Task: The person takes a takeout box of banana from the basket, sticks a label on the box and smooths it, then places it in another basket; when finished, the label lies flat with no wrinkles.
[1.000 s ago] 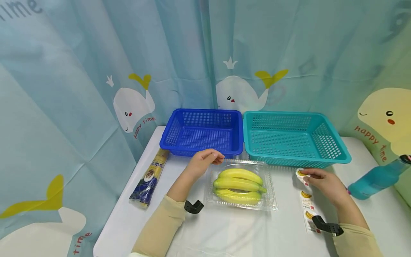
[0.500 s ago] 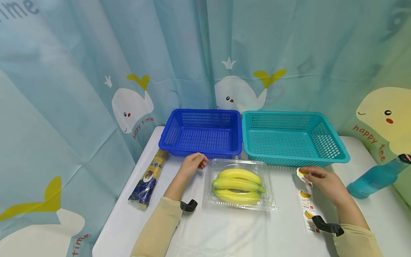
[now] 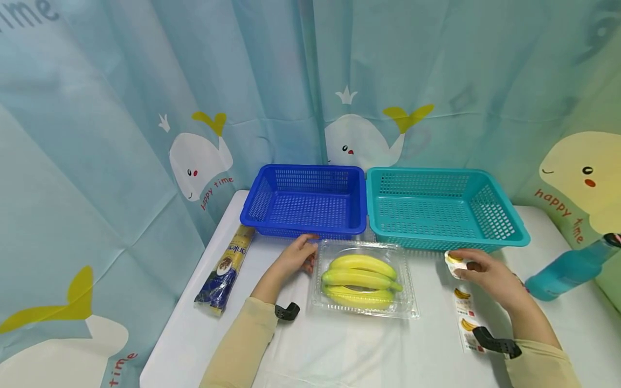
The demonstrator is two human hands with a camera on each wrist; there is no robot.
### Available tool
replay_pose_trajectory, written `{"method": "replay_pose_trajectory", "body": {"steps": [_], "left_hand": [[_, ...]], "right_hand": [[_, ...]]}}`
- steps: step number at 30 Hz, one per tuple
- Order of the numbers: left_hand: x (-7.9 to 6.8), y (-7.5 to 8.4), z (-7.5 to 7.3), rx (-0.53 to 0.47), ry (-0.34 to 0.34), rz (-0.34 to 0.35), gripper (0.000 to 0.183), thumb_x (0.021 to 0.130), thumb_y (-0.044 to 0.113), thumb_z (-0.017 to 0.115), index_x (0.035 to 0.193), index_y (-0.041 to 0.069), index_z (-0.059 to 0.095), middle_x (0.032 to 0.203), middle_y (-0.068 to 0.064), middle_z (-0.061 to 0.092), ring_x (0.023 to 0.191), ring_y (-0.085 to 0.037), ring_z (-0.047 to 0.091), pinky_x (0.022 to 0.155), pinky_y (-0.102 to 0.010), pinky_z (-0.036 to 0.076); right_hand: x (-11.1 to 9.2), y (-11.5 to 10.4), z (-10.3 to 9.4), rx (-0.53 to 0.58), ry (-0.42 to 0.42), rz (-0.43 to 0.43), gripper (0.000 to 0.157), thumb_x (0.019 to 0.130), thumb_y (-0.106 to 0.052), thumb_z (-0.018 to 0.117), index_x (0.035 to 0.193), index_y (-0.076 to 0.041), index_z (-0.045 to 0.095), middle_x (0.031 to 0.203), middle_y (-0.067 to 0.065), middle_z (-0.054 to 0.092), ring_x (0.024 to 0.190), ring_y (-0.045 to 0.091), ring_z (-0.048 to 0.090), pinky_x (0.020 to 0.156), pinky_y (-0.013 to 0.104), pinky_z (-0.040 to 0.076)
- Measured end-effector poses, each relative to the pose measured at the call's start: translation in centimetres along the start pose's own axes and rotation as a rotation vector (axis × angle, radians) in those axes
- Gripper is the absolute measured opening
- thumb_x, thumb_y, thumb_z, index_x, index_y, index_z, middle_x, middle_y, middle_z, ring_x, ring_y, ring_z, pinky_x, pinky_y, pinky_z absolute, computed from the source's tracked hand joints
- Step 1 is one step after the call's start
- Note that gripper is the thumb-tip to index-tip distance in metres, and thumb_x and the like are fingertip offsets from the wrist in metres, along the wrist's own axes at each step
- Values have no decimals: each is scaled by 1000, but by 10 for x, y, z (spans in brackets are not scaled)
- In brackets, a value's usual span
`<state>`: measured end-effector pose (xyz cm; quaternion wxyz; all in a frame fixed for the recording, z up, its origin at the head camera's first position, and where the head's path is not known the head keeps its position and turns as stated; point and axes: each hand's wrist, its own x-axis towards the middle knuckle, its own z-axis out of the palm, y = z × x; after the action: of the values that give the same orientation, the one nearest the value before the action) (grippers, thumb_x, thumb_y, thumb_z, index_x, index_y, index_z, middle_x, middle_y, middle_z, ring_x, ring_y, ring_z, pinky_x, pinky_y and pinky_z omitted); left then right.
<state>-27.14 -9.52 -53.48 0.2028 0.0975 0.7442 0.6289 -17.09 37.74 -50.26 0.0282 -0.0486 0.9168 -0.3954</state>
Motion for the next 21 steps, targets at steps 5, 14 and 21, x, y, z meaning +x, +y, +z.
{"method": "replay_pose_trajectory", "body": {"steps": [5,14,21], "left_hand": [[-1,-5,2,-30,-1,13,43,98,23,56,141,18,50,84,-3,58,70,-14,56,57,-26,52],[4,-14,5,-177,51,37,40,96,11,58,136,13,56,80,0,57,67,-12,51,54,-23,46],[6,-17,5,-210,69,46,39,98,15,58,137,14,56,82,1,60,66,-12,52,54,-23,46]], "right_hand": [[-2,-4,2,3,1,-90,46,95,-26,67,135,-7,58,132,1,49,107,-21,38,81,0,38],[-5,-24,2,18,-14,-215,44,96,-17,66,138,-7,57,135,3,49,114,-23,39,88,-3,36],[-2,-56,1,25,-26,-214,46,96,-20,65,140,-13,55,137,-3,47,105,-9,44,78,6,41]]}}
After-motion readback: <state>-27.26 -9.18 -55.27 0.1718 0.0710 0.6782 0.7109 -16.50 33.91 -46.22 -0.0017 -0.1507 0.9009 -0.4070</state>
